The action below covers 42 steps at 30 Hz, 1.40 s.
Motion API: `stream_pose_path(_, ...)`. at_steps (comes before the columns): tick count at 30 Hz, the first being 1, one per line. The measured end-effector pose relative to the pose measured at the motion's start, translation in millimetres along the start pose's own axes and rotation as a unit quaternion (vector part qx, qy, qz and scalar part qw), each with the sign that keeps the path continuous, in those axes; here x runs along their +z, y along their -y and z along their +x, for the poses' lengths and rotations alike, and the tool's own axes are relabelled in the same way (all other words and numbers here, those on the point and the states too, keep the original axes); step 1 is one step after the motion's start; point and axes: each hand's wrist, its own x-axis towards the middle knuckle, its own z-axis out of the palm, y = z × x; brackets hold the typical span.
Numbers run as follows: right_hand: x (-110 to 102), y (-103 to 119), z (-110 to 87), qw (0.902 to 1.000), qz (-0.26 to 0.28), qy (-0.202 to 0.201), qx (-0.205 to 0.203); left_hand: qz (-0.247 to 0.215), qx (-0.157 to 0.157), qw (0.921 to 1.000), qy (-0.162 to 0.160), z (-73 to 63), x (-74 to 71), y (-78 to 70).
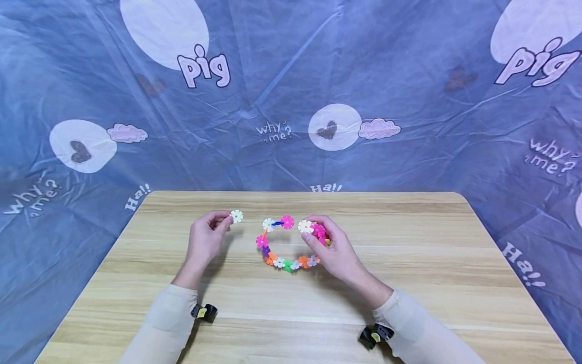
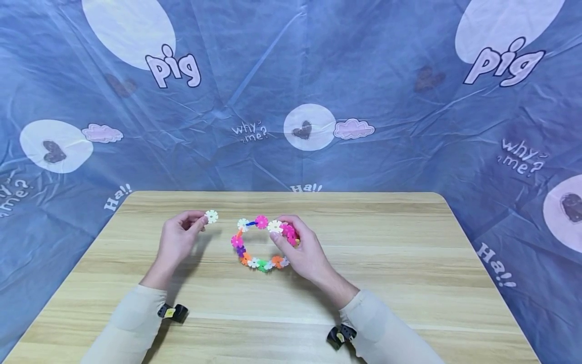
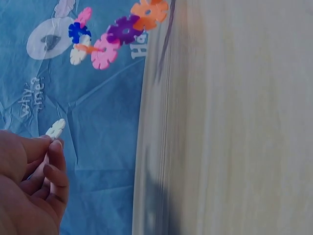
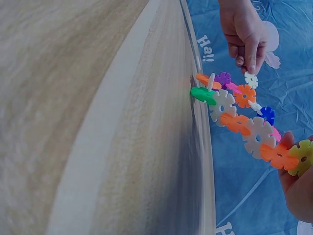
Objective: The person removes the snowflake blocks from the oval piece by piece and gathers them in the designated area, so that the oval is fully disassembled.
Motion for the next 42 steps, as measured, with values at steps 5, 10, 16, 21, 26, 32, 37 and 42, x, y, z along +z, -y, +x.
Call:
stream_pose_path(5, 0.3, -0.8, 0.1, 1.0000, 0.000, 0.000, -0.003, 0.017, -0.006, 0.9998, 0.003, 3.8, -4.1, 4.7)
stream_pose_path(10, 0.5, -1.6, 0.6, 1.0000, 0.000, 0.001, -0.004, 0.031, -0.012, 0.9994, 0.010, 7.7, -9.2, 8.4)
stream_pose_path(16, 0.5, -1.8, 0.4, 1.0000, -0.003, -0.001, -0.003, 0.046, -0.021, 0.9987, 0.012, 11.6, -13.6, 14.6)
stream_pose_path(21, 0.6, -1.5, 0.1, 1.0000, -0.005, -0.005, -0.003, 0.042, -0.029, 0.9986, 0.013, 12.7, -17.4, 17.2)
stream_pose_path(26, 0.5, -1.3, 0.2, 1.0000, -0.006, -0.006, 0.000, 0.049, -0.032, 0.9982, 0.010, 15.7, -21.9, 21.2)
stream_pose_path(32, 0.3, -1.8, 0.2, 1.0000, -0.006, -0.005, -0.002, 0.076, -0.041, 0.9962, 0.010, 19.8, -27.5, 26.6)
stream_pose_path(37, -0.1, -1.7, 0.4, 1.0000, -0.005, -0.005, -0.003, 0.091, -0.053, 0.9943, 0.012, 24.2, -32.1, 30.9)
stream_pose_path(42, -0.3, -1.3, 0.4, 1.0000, -0.004, -0.004, -0.002, 0.101, -0.055, 0.9933, 0.012, 27.1, -37.9, 34.1)
